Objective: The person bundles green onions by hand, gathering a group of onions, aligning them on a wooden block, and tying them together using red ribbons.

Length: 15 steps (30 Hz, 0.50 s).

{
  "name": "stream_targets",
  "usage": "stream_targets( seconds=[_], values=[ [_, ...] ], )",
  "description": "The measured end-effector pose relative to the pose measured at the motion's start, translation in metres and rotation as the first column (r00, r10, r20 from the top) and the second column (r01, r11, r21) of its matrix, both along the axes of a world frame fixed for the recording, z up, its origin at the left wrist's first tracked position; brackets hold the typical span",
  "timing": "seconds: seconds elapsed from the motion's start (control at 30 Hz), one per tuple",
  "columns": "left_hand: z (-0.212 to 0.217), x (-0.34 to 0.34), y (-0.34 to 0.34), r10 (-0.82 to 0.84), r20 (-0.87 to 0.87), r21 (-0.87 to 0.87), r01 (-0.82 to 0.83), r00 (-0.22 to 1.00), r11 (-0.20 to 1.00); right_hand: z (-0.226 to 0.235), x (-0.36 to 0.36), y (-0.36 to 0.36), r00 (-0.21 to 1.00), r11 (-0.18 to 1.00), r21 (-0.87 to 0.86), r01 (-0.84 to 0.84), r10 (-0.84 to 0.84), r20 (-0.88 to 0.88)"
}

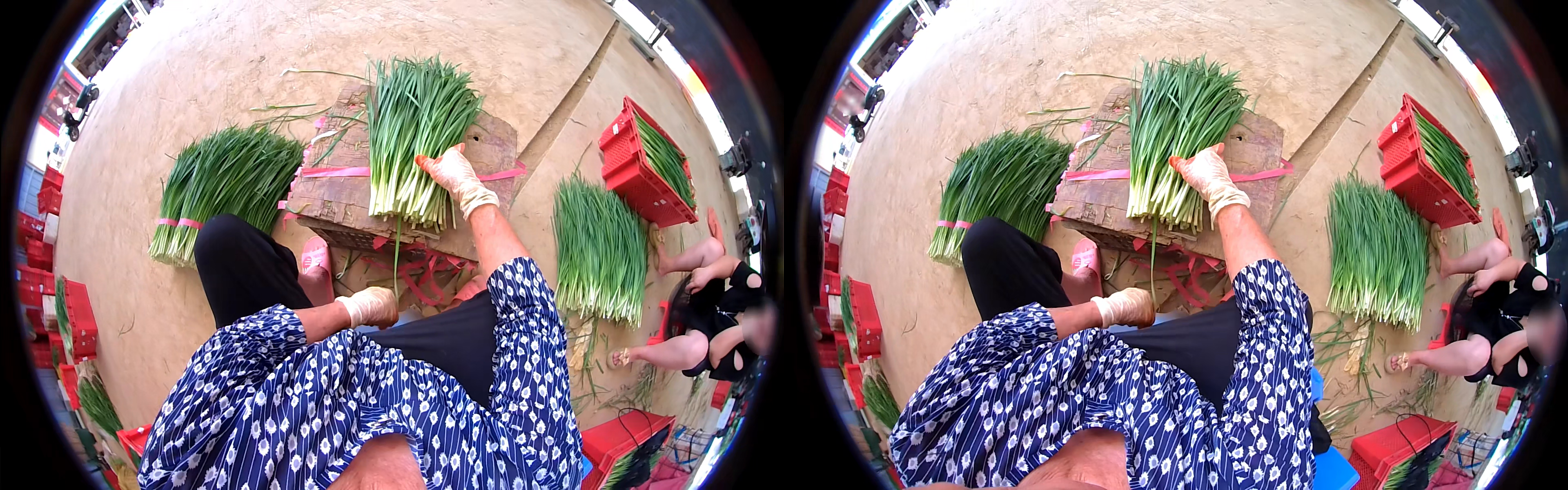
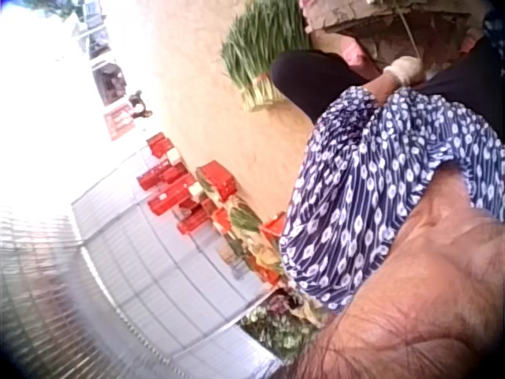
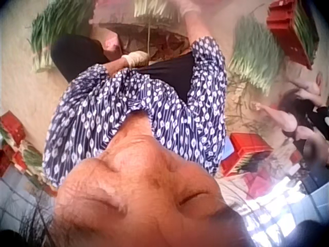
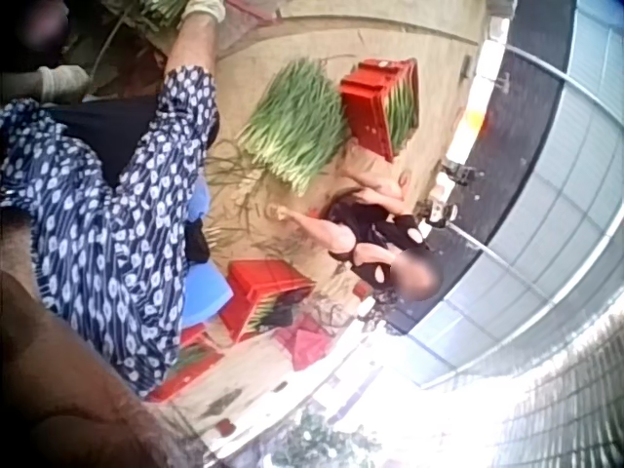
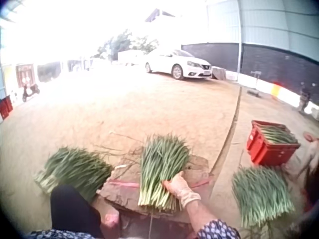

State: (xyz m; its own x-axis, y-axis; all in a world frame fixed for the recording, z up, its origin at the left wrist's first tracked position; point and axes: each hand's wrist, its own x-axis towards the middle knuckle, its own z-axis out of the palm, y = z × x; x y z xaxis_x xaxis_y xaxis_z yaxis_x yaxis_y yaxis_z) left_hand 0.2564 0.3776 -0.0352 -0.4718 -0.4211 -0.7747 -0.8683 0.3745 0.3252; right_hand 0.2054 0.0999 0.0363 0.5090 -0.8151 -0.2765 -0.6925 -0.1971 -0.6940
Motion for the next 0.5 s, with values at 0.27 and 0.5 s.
stream_targets(
  seconds=[0.27,0.5],
  values=[
    [-0.043,0.024,0.036,0.401,0.267,0.253,-0.465,0.876,0.848,0.037,-0.032,-0.014,0.998,0.988,-0.151,0.039,-0.031,0.057],
    [-0.045,-0.015,0.015,0.787,-0.029,0.650,-0.586,0.617,0.483,0.082,-0.074,0.004,0.996,0.973,-0.228,-0.038,0.055,0.068]
  ],
)
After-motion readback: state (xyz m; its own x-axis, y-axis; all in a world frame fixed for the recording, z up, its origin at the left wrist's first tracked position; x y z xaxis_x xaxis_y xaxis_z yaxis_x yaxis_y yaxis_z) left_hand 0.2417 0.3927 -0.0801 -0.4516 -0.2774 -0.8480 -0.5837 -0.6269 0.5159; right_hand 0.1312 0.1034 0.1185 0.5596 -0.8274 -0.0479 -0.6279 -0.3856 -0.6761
